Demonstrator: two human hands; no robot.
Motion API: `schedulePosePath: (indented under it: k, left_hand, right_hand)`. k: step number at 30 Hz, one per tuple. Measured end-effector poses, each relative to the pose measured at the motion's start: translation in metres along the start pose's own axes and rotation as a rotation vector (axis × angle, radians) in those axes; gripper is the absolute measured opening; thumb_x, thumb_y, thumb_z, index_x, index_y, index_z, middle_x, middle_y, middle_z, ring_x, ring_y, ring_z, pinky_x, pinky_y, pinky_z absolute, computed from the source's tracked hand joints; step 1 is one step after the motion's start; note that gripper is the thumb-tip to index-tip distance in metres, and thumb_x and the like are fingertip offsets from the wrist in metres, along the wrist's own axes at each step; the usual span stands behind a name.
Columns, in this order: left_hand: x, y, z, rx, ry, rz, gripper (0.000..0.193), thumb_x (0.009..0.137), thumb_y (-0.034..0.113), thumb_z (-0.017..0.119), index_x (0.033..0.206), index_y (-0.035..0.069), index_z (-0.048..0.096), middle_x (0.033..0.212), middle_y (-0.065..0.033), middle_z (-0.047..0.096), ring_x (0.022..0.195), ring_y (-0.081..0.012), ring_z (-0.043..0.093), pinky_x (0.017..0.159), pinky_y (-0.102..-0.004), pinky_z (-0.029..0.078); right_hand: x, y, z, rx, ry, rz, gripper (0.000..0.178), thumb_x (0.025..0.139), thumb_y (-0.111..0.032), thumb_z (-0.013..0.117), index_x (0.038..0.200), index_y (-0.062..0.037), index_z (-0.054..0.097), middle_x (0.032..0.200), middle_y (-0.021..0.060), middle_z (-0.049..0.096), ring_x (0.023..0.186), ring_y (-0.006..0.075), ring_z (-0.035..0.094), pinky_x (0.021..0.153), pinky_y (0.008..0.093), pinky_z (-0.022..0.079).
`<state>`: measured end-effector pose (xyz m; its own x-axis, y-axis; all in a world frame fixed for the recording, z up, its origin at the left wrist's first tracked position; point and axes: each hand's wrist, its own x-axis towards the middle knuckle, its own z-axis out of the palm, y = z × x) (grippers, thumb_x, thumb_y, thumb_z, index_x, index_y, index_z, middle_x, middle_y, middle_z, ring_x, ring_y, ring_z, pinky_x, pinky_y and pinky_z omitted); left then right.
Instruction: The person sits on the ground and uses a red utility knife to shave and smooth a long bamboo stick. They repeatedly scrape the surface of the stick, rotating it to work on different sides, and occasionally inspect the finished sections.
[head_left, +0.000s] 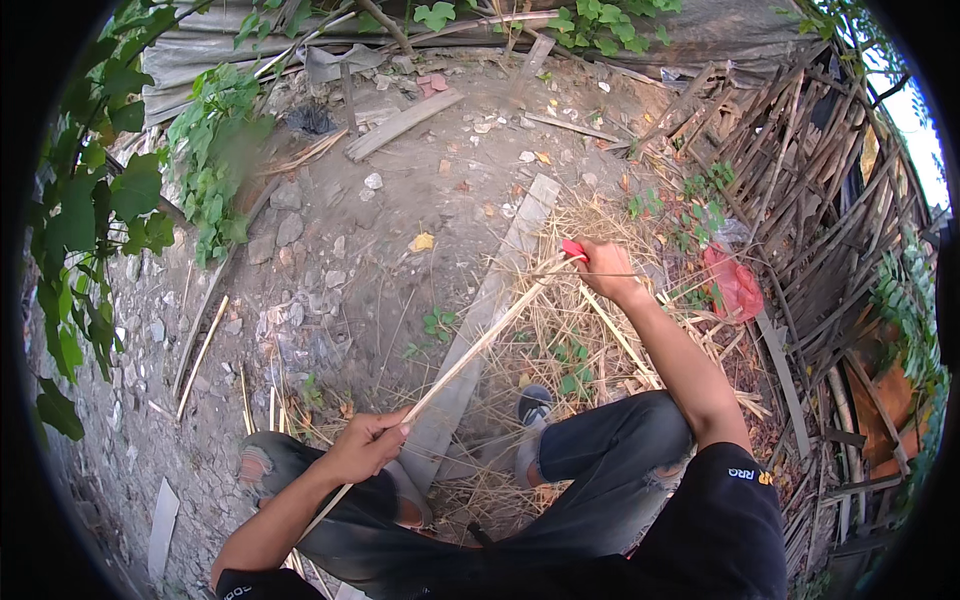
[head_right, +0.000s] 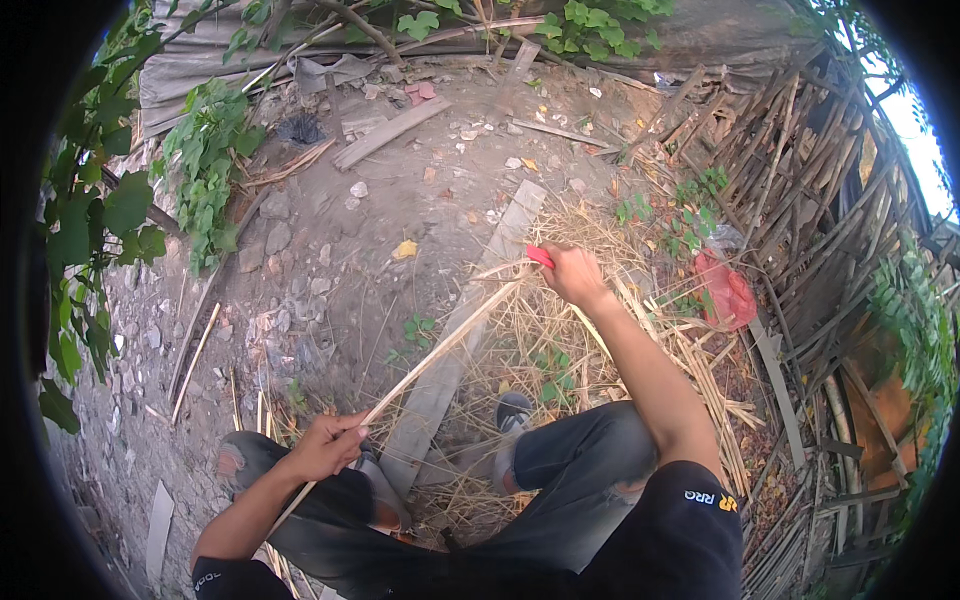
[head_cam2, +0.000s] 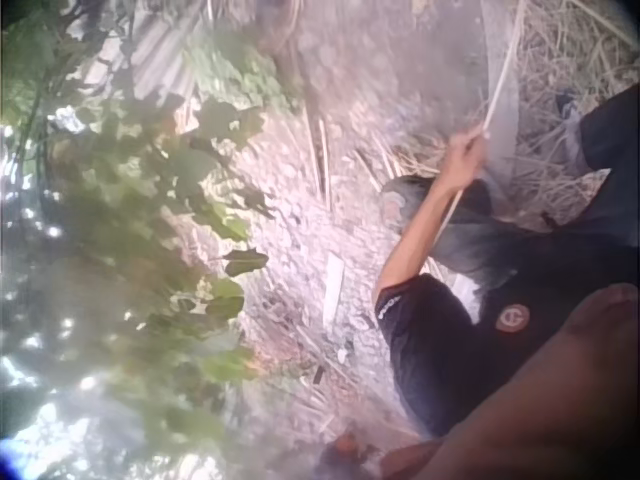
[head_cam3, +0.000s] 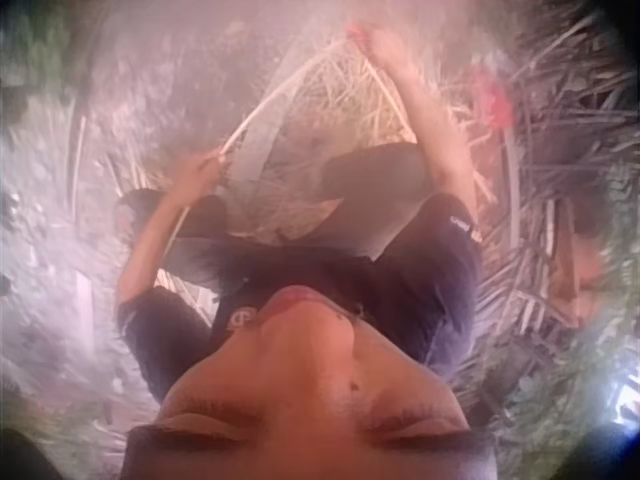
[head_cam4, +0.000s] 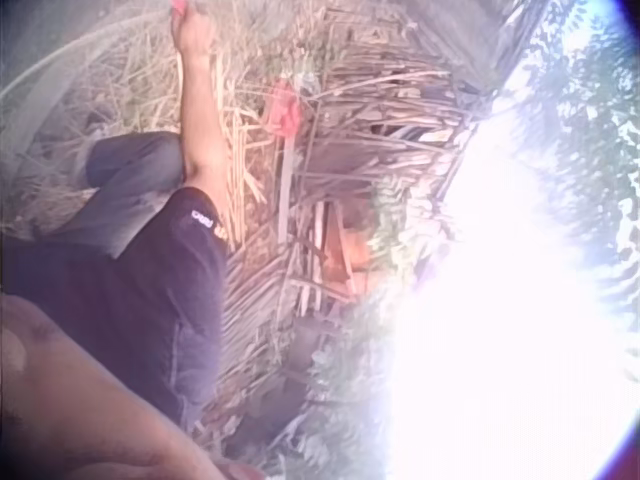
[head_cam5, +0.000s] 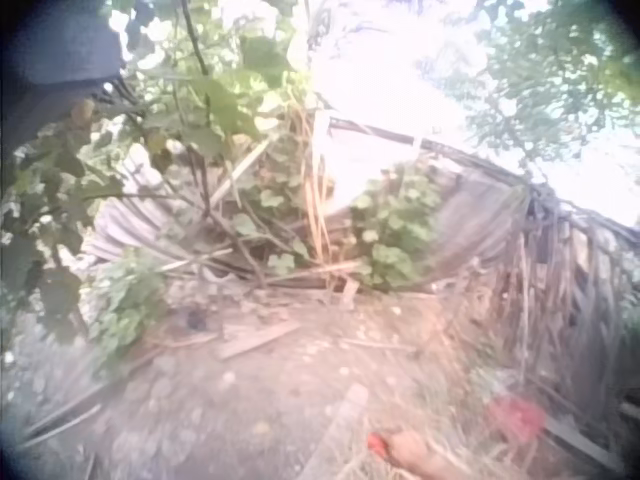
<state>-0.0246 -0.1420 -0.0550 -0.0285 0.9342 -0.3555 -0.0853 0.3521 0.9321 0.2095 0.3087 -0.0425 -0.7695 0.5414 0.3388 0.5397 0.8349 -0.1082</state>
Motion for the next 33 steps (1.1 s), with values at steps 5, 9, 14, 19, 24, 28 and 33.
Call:
schedulePosePath:
  k: [5,9,14,19,24,28,33]
  left_hand:
    - [0.000,0.000,-0.001,0.039,0.007,-0.002,0.043,0.107,0.017,0.052,0.150,0.010,0.049,0.064,0.0077,0.041,0.051,-0.0023,0.037,0.046,-0.0220,0.033]
    - [0.000,-0.001,0.003,0.102,0.060,0.016,0.044,0.106,0.017,0.055,0.148,0.008,0.050,0.067,0.0079,0.043,0.057,-0.0018,0.039,0.051,-0.0215,0.035]
    - [0.003,-0.001,0.005,0.162,0.057,0.040,0.045,0.104,0.016,0.058,0.147,0.007,0.052,0.071,0.0084,0.046,0.063,-0.0018,0.040,0.057,-0.0211,0.037]
    - [0.001,-0.012,0.005,0.307,0.096,0.036,0.043,0.102,0.014,0.060,0.143,0.004,0.054,0.077,0.0061,0.055,0.069,-0.0016,0.044,0.061,-0.0210,0.041]
    - [0.001,-0.020,0.011,0.315,0.071,0.156,0.042,0.102,0.013,0.060,0.142,0.001,0.055,0.078,0.0017,0.055,0.071,-0.0030,0.045,0.064,-0.0226,0.044]
    - [0.000,-0.020,0.012,0.386,0.076,0.165,0.043,0.101,0.013,0.061,0.141,-0.001,0.054,0.078,-0.0016,0.057,0.072,-0.0040,0.047,0.067,-0.0241,0.047]
    - [-0.001,-0.019,0.004,0.333,0.081,0.137,0.043,0.104,0.013,0.057,0.144,0.001,0.052,0.071,0.0013,0.054,0.065,-0.0026,0.046,0.059,-0.0226,0.043]
  right_hand:
    - [0.007,-0.003,0.000,0.055,-0.018,0.170,0.032,0.098,-0.037,0.061,0.101,-0.0064,0.068,0.073,0.0228,0.067,0.072,0.0445,0.067,0.069,0.0531,0.054]
    - [0.010,-0.001,0.006,0.144,0.059,0.257,0.038,0.099,-0.036,0.061,0.089,-0.0003,0.067,0.068,0.0266,0.064,0.067,0.0461,0.064,0.064,0.0495,0.052]
    - [0.015,0.017,0.010,0.289,0.073,0.354,0.042,0.098,-0.036,0.062,0.085,0.0032,0.070,0.064,0.0261,0.063,0.063,0.0422,0.066,0.063,0.0459,0.052]
    - [0.018,0.029,0.008,0.381,0.051,0.564,0.043,0.098,-0.035,0.062,0.082,0.0030,0.071,0.064,0.0196,0.066,0.055,0.0291,0.065,0.056,0.0412,0.050]
    - [0.009,0.060,0.003,0.920,-0.096,0.966,0.036,0.104,-0.030,0.053,0.087,0.0006,0.063,0.074,0.0120,0.069,0.041,0.0141,0.041,0.039,0.0313,0.036]
    - [-0.001,0.103,0.006,1.258,-0.015,1.189,0.025,0.105,-0.024,0.047,0.101,0.0005,0.052,0.084,0.0188,0.070,0.040,0.0126,0.036,0.038,0.0305,0.034]
    - [-0.026,0.117,0.002,1.283,0.208,1.278,0.026,0.109,-0.029,0.041,0.095,-0.0073,0.044,0.091,0.0211,0.073,0.039,0.0086,0.030,0.035,0.0268,0.032]
